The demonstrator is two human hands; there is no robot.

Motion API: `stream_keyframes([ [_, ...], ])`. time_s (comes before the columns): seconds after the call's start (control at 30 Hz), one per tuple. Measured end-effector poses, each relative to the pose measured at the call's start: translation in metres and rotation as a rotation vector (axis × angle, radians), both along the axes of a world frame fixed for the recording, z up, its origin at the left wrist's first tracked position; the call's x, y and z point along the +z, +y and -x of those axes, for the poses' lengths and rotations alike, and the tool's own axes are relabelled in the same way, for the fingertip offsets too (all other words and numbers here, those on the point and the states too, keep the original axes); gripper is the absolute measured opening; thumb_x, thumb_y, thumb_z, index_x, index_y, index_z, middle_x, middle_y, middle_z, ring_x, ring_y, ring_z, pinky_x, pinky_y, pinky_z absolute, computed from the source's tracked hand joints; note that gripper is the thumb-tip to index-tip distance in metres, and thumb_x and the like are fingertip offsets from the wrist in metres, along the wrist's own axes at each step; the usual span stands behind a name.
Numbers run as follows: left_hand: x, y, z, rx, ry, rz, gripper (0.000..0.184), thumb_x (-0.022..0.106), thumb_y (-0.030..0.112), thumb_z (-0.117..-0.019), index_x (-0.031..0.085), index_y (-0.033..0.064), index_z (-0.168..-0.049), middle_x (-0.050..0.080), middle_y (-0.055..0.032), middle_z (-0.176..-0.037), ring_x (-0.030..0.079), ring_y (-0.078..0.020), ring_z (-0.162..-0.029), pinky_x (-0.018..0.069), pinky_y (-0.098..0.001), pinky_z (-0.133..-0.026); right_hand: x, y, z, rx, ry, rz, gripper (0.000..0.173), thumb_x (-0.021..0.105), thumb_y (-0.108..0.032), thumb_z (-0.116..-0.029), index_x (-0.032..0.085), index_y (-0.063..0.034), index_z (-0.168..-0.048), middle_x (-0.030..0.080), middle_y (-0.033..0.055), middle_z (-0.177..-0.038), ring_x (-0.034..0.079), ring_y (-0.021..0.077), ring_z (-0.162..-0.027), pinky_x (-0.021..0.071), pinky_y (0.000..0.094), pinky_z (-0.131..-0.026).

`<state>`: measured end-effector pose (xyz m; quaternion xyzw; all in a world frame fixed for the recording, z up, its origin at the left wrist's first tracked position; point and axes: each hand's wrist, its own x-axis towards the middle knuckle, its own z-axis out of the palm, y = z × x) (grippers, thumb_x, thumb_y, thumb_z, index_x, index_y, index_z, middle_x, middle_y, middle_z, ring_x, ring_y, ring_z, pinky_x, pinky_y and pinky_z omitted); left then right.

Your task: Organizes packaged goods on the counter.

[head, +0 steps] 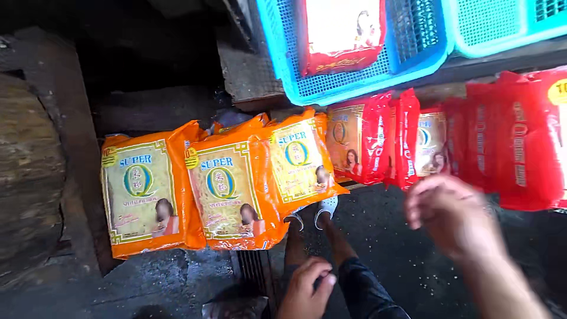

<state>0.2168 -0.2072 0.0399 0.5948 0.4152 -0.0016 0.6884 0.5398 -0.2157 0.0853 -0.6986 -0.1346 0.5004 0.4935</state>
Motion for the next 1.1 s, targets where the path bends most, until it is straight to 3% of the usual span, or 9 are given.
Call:
stream_keyframes([
  [0.07,0.015,0.018,-0.054,-0.048,-0.104,-0.216,0.021,0.065,0.014,-0.0977,0.074,-0.0015,-0.109,0.072,-0.0139,-0.115,0.070,-0.0168,-0.105,0.0590,-0.0332,-0.094,-0.049,-0.035,0.033,-0.117,0.198,0.316,0.024,0.044,-0.007,-0.1015,0.063,0.0004,-0.113,0.071,0.0058,-0.085,0.066,0.0142,-0.063,0.0577,0.0310,-0.055],
  [0.17,0.023,0.060,-0.129,-0.100,-0.057,-0.531,0.029,0.065,0.019,-0.0977,0.071,-0.0005,-0.118,0.068,-0.0165,-0.125,0.065,-0.0238,-0.119,0.0551,-0.0381,-0.102,-0.131,-0.043,0.053,-0.285,0.323,0.410,0.037,0.045,-0.023,-0.1099,0.054,0.0004,-0.137,0.070,0.0133,-0.110,0.072,0.0210,-0.085,0.0620,0.0387,-0.070],
  [0.37,0.009,0.112,-0.230,-0.179,0.427,-0.596,0.057,0.061,0.043,-0.0999,0.055,0.0000,-0.137,0.054,-0.0212,-0.140,0.060,-0.0339,-0.122,0.0526,-0.0540,-0.098,-0.180,0.002,0.044,-0.372,0.348,0.375,0.034,0.046,-0.022,-0.1103,0.056,0.0052,-0.128,0.066,0.0194,-0.107,0.070,0.0235,-0.087,0.0610,0.0391,-0.070],
  [0.47,-0.009,0.122,-0.244,-0.215,0.497,-0.603,0.047,0.061,0.038,-0.1016,0.058,-0.0020,-0.126,0.054,-0.0221,-0.131,0.059,-0.0362,-0.114,0.0521,-0.0555,-0.094,-0.195,0.001,0.051,-0.498,0.439,0.245,0.030,0.047,-0.013,-0.1089,0.054,0.0076,-0.130,0.068,0.0219,-0.111,0.073,0.0265,-0.091,0.0637,0.0406,-0.073],
  [0.57,-0.014,0.124,-0.248,-0.194,0.474,-0.595,0.025,0.056,0.020,-0.1042,0.063,-0.0030,-0.109,0.057,-0.0209,-0.128,0.059,-0.0343,-0.115,0.0514,-0.0535,-0.095,-0.199,-0.005,0.061,-0.624,0.444,0.122,0.027,0.047,-0.007,-0.1075,0.055,0.0111,-0.126,0.068,0.0220,-0.109,0.073,0.0252,-0.091,0.0647,0.0394,-0.076],
  [0.7,-0.014,0.123,-0.247,-0.093,0.439,-0.626,0.023,0.051,0.015,-0.1046,0.060,0.0023,-0.087,0.059,-0.0125,-0.116,0.058,-0.0237,-0.107,0.0499,-0.0439,-0.089,-0.189,-0.014,0.074,-0.672,0.359,0.024,0.024,0.043,-0.009,-0.1089,0.058,0.0098,-0.114,0.067,0.0175,-0.104,0.073,0.0204,-0.089,0.0651,0.0365,-0.077],
  [0.87,-0.013,0.126,-0.243,-0.010,0.414,-0.614,0.025,0.050,0.017,-0.1060,0.058,0.0042,-0.087,0.060,-0.0104,-0.103,0.059,-0.0211,-0.090,0.0507,-0.0430,-0.078,-0.176,-0.043,0.094,-0.704,0.250,0.015,0.024,0.044,-0.009,-0.1072,0.060,0.0079,-0.109,0.069,0.0139,-0.096,0.074,0.0200,-0.082,0.0666,0.0386,-0.075],
  [1.0,-0.017,0.131,-0.241,-0.024,0.449,-0.567,0.023,0.049,0.017,-0.1064,0.058,0.0035,-0.090,0.060,-0.0128,-0.102,0.060,-0.0243,-0.092,0.0514,-0.0466,-0.080,-0.156,-0.090,0.111,-0.658,0.171,0.097,0.026,0.044,-0.010,-0.1054,0.061,0.0077,-0.112,0.071,0.0132,-0.097,0.075,0.0216,-0.082,0.0666,0.0415,-0.075],
  [1.1,-0.024,0.127,-0.240,-0.122,0.469,-0.563,0.022,0.052,0.014,-0.1049,0.063,-0.0042,-0.107,0.064,-0.0217,-0.109,0.064,-0.0339,-0.102,0.0539,-0.0529,-0.090,-0.127,-0.131,0.122,-0.589,0.121,0.206,0.027,0.044,-0.011,-0.1046,0.062,0.0071,-0.112,0.073,0.0089,-0.097,0.075,0.0168,-0.080,0.0666,0.0374,-0.075],
])
